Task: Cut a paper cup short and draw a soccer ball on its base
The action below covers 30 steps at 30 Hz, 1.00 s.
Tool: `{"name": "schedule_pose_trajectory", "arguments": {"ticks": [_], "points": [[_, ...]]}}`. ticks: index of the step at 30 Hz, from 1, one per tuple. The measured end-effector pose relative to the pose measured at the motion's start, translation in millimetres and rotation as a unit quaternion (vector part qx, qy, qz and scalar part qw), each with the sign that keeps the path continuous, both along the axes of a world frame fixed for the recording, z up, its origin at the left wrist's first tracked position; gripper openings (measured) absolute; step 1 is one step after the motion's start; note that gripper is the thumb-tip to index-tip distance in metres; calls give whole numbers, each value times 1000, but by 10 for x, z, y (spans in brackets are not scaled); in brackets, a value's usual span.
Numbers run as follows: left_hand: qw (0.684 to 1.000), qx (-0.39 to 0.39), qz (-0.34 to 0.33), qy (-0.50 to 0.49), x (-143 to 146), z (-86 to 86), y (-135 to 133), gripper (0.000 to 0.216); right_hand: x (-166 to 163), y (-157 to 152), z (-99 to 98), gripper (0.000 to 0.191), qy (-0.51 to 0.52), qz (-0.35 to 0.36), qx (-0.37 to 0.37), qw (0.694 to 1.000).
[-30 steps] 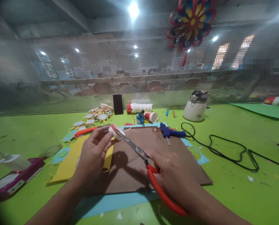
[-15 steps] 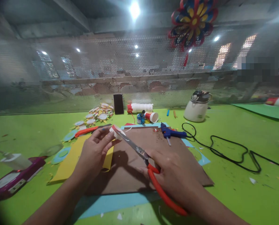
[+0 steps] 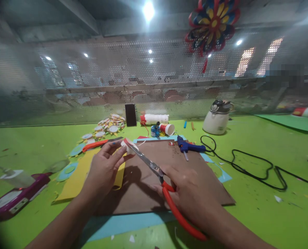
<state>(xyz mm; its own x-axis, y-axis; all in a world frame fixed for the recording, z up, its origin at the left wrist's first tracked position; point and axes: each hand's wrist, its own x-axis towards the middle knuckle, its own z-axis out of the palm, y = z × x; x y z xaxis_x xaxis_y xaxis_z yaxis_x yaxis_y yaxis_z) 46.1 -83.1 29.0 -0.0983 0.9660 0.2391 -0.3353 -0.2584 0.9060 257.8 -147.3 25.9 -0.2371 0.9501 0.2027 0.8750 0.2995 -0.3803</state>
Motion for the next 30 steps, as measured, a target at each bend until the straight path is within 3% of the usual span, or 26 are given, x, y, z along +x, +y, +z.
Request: {"name": "schedule_pose_trajectory", "arguments": {"ticks": [7, 14, 30], "points": [[1000, -6, 3, 6, -3, 9, -6, 35, 1, 7, -23, 36, 13, -5, -23, 1000], [999, -4, 19, 31, 17, 11, -18, 36, -23, 15, 25, 33, -8, 0, -2, 1000], [999, 0, 29, 21, 36, -24, -14, 35, -1, 16, -80, 34, 23, 3, 2, 1000]]}}
